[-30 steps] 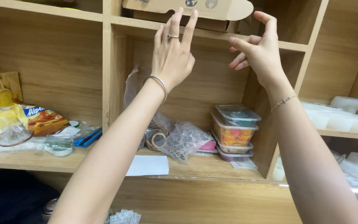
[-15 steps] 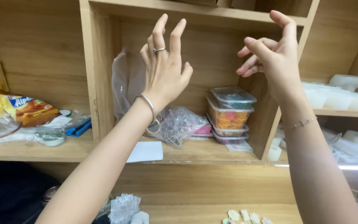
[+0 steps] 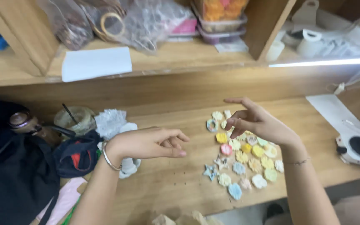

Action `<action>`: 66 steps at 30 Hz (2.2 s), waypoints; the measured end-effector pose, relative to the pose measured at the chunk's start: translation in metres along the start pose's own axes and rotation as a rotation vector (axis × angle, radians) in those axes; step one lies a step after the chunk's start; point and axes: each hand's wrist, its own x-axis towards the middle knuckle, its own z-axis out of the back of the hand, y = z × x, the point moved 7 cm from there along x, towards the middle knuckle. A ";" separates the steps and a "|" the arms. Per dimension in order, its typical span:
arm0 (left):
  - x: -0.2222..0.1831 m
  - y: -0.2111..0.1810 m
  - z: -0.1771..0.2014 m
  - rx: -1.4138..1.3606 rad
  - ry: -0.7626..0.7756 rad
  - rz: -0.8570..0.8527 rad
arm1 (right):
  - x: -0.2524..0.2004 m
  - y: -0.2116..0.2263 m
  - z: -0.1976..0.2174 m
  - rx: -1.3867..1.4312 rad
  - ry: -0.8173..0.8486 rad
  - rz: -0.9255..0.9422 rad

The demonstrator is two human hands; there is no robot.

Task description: Organizing and inspecting various decorative wax candles and star-shaped items in a workshop.

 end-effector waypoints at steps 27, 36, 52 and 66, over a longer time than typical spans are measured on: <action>-0.006 0.206 -0.234 -0.511 0.030 0.371 | -0.085 -0.364 -0.104 -0.532 -0.435 -0.298; -0.013 0.221 -0.251 -0.509 0.001 0.459 | -0.041 -0.395 -0.123 -0.979 -0.475 -0.379; -0.008 0.222 -0.250 -0.559 0.044 0.449 | -0.048 -0.408 -0.120 -1.046 -0.588 -0.429; -0.044 0.257 -0.221 -0.676 -0.020 0.428 | -0.039 -0.408 -0.134 -1.048 -0.606 -0.409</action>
